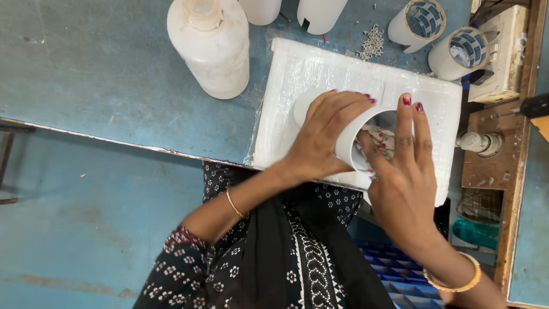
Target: The person wipes the inside of a white cylindrical plastic housing with a floral cloth, then pours a liquid from a white bottle onto the cloth and continues wiping. The person then places a metal mesh diffuser into the housing and presses it into place.
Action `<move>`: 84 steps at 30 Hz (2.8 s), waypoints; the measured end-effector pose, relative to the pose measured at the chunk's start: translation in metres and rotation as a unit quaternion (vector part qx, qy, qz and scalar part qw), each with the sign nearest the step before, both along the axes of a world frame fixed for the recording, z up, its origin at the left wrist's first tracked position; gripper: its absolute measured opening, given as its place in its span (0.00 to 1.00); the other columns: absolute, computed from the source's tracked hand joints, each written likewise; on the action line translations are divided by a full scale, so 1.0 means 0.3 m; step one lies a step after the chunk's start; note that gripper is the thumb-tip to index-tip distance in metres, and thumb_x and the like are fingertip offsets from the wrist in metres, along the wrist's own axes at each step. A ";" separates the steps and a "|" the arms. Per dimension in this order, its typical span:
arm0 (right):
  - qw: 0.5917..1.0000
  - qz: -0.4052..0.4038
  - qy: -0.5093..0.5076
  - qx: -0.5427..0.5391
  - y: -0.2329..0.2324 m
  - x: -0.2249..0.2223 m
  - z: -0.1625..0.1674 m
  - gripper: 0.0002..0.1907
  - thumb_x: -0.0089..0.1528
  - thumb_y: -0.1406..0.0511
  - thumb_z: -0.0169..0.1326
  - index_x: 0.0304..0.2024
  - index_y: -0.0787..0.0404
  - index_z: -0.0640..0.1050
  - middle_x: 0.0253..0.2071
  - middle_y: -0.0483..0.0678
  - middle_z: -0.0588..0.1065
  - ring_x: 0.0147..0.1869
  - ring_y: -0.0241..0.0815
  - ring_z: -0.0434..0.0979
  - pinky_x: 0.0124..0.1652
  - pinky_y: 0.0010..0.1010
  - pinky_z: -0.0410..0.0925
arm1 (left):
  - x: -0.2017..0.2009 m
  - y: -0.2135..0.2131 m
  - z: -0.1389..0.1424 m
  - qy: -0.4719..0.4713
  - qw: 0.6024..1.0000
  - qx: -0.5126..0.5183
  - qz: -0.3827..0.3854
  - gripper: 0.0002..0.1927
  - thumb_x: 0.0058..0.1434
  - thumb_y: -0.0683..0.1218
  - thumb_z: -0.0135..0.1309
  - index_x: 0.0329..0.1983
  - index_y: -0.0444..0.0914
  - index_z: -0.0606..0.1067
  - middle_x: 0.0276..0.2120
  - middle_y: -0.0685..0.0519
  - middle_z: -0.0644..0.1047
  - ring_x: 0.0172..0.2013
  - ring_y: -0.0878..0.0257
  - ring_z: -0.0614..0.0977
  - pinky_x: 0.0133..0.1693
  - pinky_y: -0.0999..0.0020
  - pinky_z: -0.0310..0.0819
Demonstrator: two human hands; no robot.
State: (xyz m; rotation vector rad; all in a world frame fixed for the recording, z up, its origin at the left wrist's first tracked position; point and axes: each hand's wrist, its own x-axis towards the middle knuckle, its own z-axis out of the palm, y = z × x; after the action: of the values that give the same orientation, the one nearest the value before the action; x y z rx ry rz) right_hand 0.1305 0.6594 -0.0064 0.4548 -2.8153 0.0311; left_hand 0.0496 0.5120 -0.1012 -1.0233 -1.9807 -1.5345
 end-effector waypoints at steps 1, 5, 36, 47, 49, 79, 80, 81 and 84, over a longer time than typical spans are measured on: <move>1.000 0.003 -0.001 -0.022 -0.005 -0.003 -0.002 0.23 0.55 0.79 0.53 0.52 0.63 0.83 0.76 0.66 0.54 0.79 0.70 0.54 0.69 0.55 0.61 | 0.026 0.008 0.007 -0.015 1.000 0.004 0.023 0.49 0.53 0.55 0.72 0.72 0.44 0.58 0.65 0.51 0.66 0.67 0.54 0.68 0.72 0.51 0.55; 0.997 0.013 -0.025 -0.075 -0.014 -0.013 -0.005 0.25 0.53 0.81 0.51 0.52 0.65 0.82 0.76 0.69 0.53 0.78 0.72 0.55 0.67 0.54 0.62 | 0.048 -0.016 0.047 -0.058 0.998 -0.018 0.028 0.51 0.51 0.54 0.73 0.73 0.44 0.57 0.65 0.51 0.64 0.68 0.53 0.67 0.72 0.53 0.55; 0.990 0.083 -0.016 -0.111 -0.030 -0.006 -0.020 0.28 0.48 0.81 0.54 0.50 0.60 0.84 0.75 0.61 0.56 0.72 0.64 0.66 0.61 0.48 0.68 | -0.103 -0.208 0.048 -0.027 0.967 -0.106 -0.230 0.74 0.50 0.58 0.78 0.79 0.44 0.31 0.67 0.42 0.69 0.63 0.43 0.76 0.68 0.50 0.69; 0.980 -0.022 -0.046 -0.192 -0.087 0.030 -0.012 0.32 0.46 0.83 0.52 0.51 0.59 0.84 0.77 0.63 0.53 0.80 0.67 0.52 0.71 0.51 0.55 | 0.014 -0.142 0.033 -0.003 0.998 -0.041 -0.053 0.60 0.49 0.57 0.77 0.75 0.51 0.47 0.64 0.46 0.72 0.63 0.46 0.76 0.67 0.49 0.66; 0.972 -0.019 -0.068 -0.222 -0.082 0.041 -0.013 0.30 0.47 0.81 0.53 0.51 0.59 0.83 0.77 0.63 0.51 0.80 0.67 0.50 0.71 0.52 0.54 | 0.024 -0.141 0.042 -0.010 0.998 -0.037 -0.045 0.58 0.50 0.57 0.76 0.74 0.49 0.49 0.64 0.47 0.72 0.64 0.48 0.75 0.68 0.50 0.65; 0.650 -0.064 -0.056 -0.755 0.080 -0.028 -0.145 0.05 0.71 0.73 0.56 0.42 0.64 0.72 0.32 0.48 0.73 0.29 0.27 0.71 0.28 0.16 0.65 | -0.021 -0.227 -0.008 -0.012 0.998 0.024 -0.064 0.67 0.49 0.51 0.79 0.78 0.56 0.39 0.63 0.44 0.72 0.63 0.47 0.76 0.65 0.52 0.67; 0.652 -0.053 -0.059 -0.754 0.071 -0.032 -0.141 0.05 0.73 0.73 0.55 0.42 0.66 0.72 0.31 0.49 0.74 0.29 0.29 0.72 0.28 0.16 0.65 | -0.021 -0.230 -0.008 -0.016 0.998 0.019 -0.065 0.66 0.50 0.51 0.78 0.77 0.56 0.40 0.63 0.44 0.72 0.62 0.47 0.76 0.66 0.52 0.66; 0.661 -0.041 -0.047 -0.747 0.066 -0.035 -0.133 0.04 0.73 0.72 0.55 0.43 0.66 0.72 0.32 0.50 0.74 0.30 0.30 0.74 0.29 0.18 0.68 | -0.021 -0.231 -0.009 -0.021 0.998 0.014 -0.065 0.64 0.50 0.51 0.77 0.77 0.56 0.42 0.63 0.45 0.73 0.62 0.47 0.76 0.67 0.51 0.64; 0.698 -0.008 -0.004 -0.716 0.048 -0.039 -0.097 0.05 0.73 0.70 0.56 0.45 0.64 0.72 0.38 0.53 0.75 0.35 0.35 0.80 0.33 0.22 0.75 | -0.021 -0.234 -0.008 -0.017 0.997 0.003 -0.070 0.60 0.52 0.52 0.76 0.75 0.55 0.44 0.63 0.46 0.73 0.64 0.47 0.76 0.67 0.50 0.64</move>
State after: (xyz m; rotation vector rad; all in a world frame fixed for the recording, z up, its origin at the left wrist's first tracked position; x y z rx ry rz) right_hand 0.1187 0.6739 -0.0357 -0.0030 -1.8791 1.9659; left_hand 0.0434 0.4419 -0.1037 -1.1620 -1.9630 -1.6386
